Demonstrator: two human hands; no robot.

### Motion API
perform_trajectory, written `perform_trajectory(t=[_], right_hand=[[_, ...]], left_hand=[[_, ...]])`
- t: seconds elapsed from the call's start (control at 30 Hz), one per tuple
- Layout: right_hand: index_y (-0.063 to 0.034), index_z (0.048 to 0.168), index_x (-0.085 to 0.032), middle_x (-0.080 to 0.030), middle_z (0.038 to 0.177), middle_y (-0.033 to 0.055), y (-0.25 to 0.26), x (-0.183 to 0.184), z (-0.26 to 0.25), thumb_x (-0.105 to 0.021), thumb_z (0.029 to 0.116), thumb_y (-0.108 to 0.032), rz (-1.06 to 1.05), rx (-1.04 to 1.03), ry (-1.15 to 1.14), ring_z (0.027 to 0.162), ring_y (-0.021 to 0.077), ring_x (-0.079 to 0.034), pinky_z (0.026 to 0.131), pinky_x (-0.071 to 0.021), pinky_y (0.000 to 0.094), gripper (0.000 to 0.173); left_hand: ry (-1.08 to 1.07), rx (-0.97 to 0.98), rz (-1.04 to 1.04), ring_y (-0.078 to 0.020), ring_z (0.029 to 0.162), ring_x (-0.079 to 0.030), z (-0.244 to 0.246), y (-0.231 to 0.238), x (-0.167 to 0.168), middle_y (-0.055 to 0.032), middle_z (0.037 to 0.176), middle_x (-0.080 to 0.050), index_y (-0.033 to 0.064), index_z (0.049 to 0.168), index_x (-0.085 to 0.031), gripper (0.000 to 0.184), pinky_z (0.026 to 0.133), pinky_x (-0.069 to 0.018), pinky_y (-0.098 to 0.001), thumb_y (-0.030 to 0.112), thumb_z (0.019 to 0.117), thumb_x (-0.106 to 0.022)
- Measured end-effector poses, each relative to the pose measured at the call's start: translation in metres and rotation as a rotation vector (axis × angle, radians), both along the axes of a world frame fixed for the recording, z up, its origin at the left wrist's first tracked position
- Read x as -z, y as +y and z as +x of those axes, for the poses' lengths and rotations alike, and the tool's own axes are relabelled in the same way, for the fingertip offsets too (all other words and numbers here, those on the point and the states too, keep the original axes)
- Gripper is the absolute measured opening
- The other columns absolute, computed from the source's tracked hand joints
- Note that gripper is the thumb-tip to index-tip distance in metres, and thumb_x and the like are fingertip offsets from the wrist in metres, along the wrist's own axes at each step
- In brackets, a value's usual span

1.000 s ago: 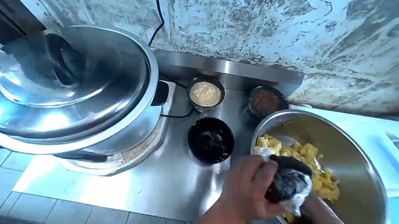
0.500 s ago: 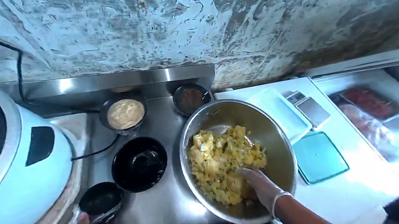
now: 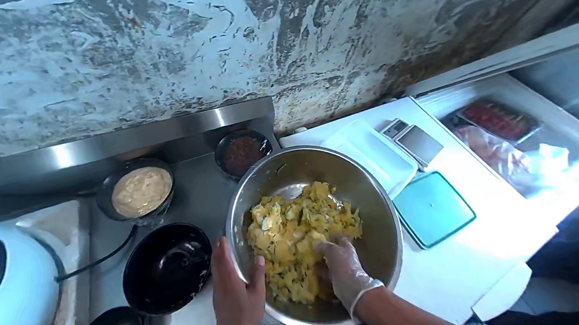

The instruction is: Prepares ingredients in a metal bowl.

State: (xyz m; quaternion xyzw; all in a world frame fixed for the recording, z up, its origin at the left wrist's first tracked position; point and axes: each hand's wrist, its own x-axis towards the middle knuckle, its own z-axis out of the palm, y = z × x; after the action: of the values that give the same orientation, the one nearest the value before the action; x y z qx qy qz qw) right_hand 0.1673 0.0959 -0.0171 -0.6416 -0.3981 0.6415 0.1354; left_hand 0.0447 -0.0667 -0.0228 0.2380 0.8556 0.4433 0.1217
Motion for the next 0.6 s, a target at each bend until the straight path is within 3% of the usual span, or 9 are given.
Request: perform_trajectory(t=[0.03,0.1,0.17,0.23,0.3,0.43,0.53,0.6], right_hand=[[-0.0102,0.147,-0.049,-0.061,0.130,0.0228,0.006,-0.002,-0.001,-0.071,0.0928,-0.010,0.086,-0.111,0.032,0.105,0.0327,-0.068,0.083,-0.0601,0.0478,0.058],[-0.0119,0.149,-0.052,-0.069,0.124,0.0147,0.029,-0.011,0.000,-0.071,0.0941,-0.020,0.277,-0.439,0.000,0.107,0.0231,-0.070,0.092,-0.0581,0.0431,0.058],[-0.0175,0.142,-0.063,-0.071,0.125,0.0093,0.061,-0.019,0.003,-0.067,0.0976,-0.034,0.478,-0.623,-0.163,0.113,0.0223,-0.068,0.099,-0.0553,0.0476,0.047],[-0.0249,0.139,-0.066,-0.070,0.129,0.0077,0.095,-0.013,0.010,-0.060,0.1004,-0.046,0.556,-0.668,-0.367,0.119,0.0260,-0.066,0.103,-0.0511,0.0548,0.044],[-0.0159,0.142,-0.061,-0.064,0.137,0.0141,0.111,0.006,0.011,-0.057,0.1015,-0.050,0.419,-0.589,-0.379,0.129,0.0300,-0.060,0.110,-0.0459,0.0549,0.053],[-0.0079,0.151,-0.046,-0.057,0.142,0.0213,0.064,0.030,-0.023,-0.074,0.0880,-0.054,0.175,-0.483,-0.265,0.132,0.0350,-0.056,0.109,-0.0471,0.0557,0.083],[-0.0151,0.153,-0.046,-0.057,0.144,0.0165,0.048,0.009,-0.034,-0.080,0.0834,-0.047,0.203,-0.537,-0.098,0.131,0.0298,-0.057,0.108,-0.0492,0.0525,0.084],[-0.0201,0.152,-0.050,-0.058,0.147,0.0087,0.054,-0.012,-0.017,-0.069,0.0917,-0.052,0.324,-0.696,-0.059,0.134,0.0216,-0.057,0.112,-0.0474,0.0468,0.071]], left_hand=[[-0.045,-0.012,-0.021,-0.0363,0.148,-0.036,-0.002,0.010,0.001,-0.0254,0.160,-0.033,-0.0002,0.159,-0.028,0.083,0.119,-0.0351,-0.0497,0.041,0.0947,-0.061],[-0.064,-0.049,-0.032,-0.0361,0.148,-0.037,-0.005,0.022,0.002,-0.0249,0.161,-0.033,0.0006,0.160,-0.024,0.077,0.120,-0.0336,-0.0500,0.030,0.0988,-0.059],[-0.045,-0.065,-0.050,-0.0339,0.146,-0.041,-0.006,0.025,0.003,-0.0231,0.161,-0.035,0.0008,0.161,-0.023,0.070,0.119,-0.0354,-0.0480,0.022,0.1012,-0.054],[-0.032,-0.079,-0.084,-0.0316,0.145,-0.044,-0.005,0.025,0.003,-0.0210,0.161,-0.036,0.0014,0.161,-0.024,0.067,0.117,-0.0379,-0.0462,0.016,0.1015,-0.051],[-0.020,-0.094,-0.090,-0.0328,0.144,-0.045,-0.003,0.028,0.002,-0.0208,0.161,-0.036,0.0007,0.160,-0.024,0.064,0.116,-0.0388,-0.0475,0.012,0.1022,-0.048],[-0.023,-0.110,-0.114,-0.0370,0.142,-0.047,0.001,0.029,-0.004,-0.0220,0.161,-0.036,0.0014,0.161,-0.023,0.064,0.115,-0.0392,-0.0518,0.009,0.1023,-0.048],[-0.030,-0.099,-0.132,-0.0398,0.141,-0.047,-0.002,0.031,-0.008,-0.0243,0.160,-0.037,0.0010,0.162,-0.019,0.068,0.115,-0.0395,-0.0538,0.007,0.1015,-0.049],[-0.025,-0.095,-0.148,-0.0376,0.143,-0.046,0.001,0.025,-0.006,-0.0238,0.161,-0.035,0.0011,0.162,-0.019,0.069,0.116,-0.0385,-0.0515,0.007,0.1010,-0.051]])
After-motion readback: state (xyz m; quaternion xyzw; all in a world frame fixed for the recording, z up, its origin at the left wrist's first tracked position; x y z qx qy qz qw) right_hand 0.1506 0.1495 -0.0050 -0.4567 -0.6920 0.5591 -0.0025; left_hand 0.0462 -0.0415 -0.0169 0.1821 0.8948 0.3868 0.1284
